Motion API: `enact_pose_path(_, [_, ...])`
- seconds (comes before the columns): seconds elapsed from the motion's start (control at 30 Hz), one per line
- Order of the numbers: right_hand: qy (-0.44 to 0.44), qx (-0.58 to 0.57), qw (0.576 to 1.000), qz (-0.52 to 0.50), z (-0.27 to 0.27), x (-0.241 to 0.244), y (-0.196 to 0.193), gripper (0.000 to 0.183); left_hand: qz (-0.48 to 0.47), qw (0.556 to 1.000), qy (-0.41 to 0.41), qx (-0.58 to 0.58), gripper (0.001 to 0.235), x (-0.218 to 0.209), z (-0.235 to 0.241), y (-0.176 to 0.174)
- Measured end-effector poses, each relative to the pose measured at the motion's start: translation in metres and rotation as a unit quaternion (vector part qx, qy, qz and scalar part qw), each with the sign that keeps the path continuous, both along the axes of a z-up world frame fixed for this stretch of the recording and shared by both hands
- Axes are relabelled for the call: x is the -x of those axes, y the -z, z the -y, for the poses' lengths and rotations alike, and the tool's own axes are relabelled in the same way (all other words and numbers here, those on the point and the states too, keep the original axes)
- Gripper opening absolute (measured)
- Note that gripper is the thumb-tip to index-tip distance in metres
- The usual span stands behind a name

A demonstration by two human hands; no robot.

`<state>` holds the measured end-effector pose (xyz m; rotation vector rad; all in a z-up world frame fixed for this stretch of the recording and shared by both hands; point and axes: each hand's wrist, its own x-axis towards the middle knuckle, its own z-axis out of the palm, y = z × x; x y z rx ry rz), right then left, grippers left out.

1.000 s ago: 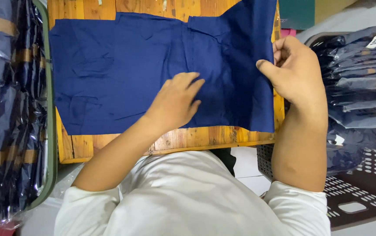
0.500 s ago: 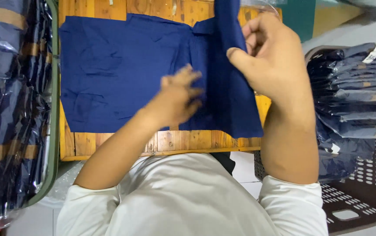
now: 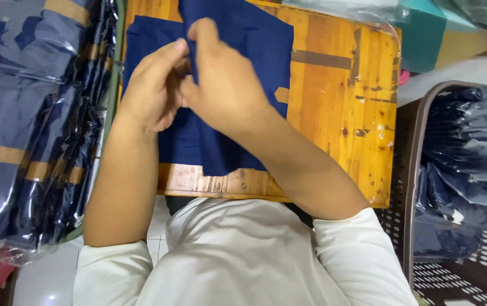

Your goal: Folding blue shirts and placing them into clear plastic packaging bags on a wooden table.

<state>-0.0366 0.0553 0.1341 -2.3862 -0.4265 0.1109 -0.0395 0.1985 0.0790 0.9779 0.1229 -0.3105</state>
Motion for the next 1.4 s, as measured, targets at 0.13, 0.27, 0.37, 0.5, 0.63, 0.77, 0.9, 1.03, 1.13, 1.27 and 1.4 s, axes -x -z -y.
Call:
enact_pose_path(0.13, [-0.079,-0.058,0.995,-0.002,-0.013,0.002,0.017,0.054,0.005,0.989,-0.019,-0.145,0.004,0.003,-0.021,0.009])
enact_pose_path(0.27, [-0.123,-0.134,0.983,-0.018,0.020,-0.004,0.027,0.044,0.108,0.986,0.038,-0.121,0.050,-0.003,-0.042,0.036])
enact_pose_path(0.37, [-0.050,-0.159,0.982,0.084,0.065,-0.037,0.062,0.029,0.102,0.982,0.048,-0.154,0.076,-0.009,-0.058,0.042])
enact_pose_path(0.5, [0.038,-0.062,0.991,0.115,0.124,-0.099,0.124,0.036,0.111,0.934,0.023,-0.340,0.086,-0.018,-0.078,0.068])
enact_pose_path(0.63, [0.008,-0.087,0.996,-0.003,0.136,-0.125,0.162,0.051,0.026,0.888,0.031,-0.458,0.079,-0.011,-0.078,0.067])
enact_pose_path(0.77, [0.002,0.027,0.996,0.080,0.134,-0.137,0.170,0.029,0.117,0.862,0.030,-0.492,0.065,0.004,-0.079,0.054])
enact_pose_path(0.9, [-0.014,-0.033,0.994,0.100,0.129,-0.135,0.167,0.011,0.161,0.850,-0.005,-0.502,0.064,0.021,-0.083,0.039])
enact_pose_path(1.03, [-0.041,-0.033,0.994,0.096,0.128,-0.132,0.174,0.013,0.094,0.813,-0.016,-0.574,0.066,0.024,-0.096,0.066])
enact_pose_path(1.13, [-0.029,0.061,0.995,0.079,0.130,-0.139,0.182,0.023,0.113,0.789,-0.022,-0.604,0.064,0.024,-0.097,0.071])
enact_pose_path(1.27, [0.012,0.042,0.999,-0.014,0.131,-0.135,0.162,0.028,0.099,0.799,-0.014,-0.592,0.064,0.024,-0.098,0.072])
enact_pose_path(1.4, [0.001,0.009,0.992,-0.129,0.155,-0.135,0.144,0.022,0.120,0.811,0.010,-0.573,0.067,0.020,-0.102,0.090])
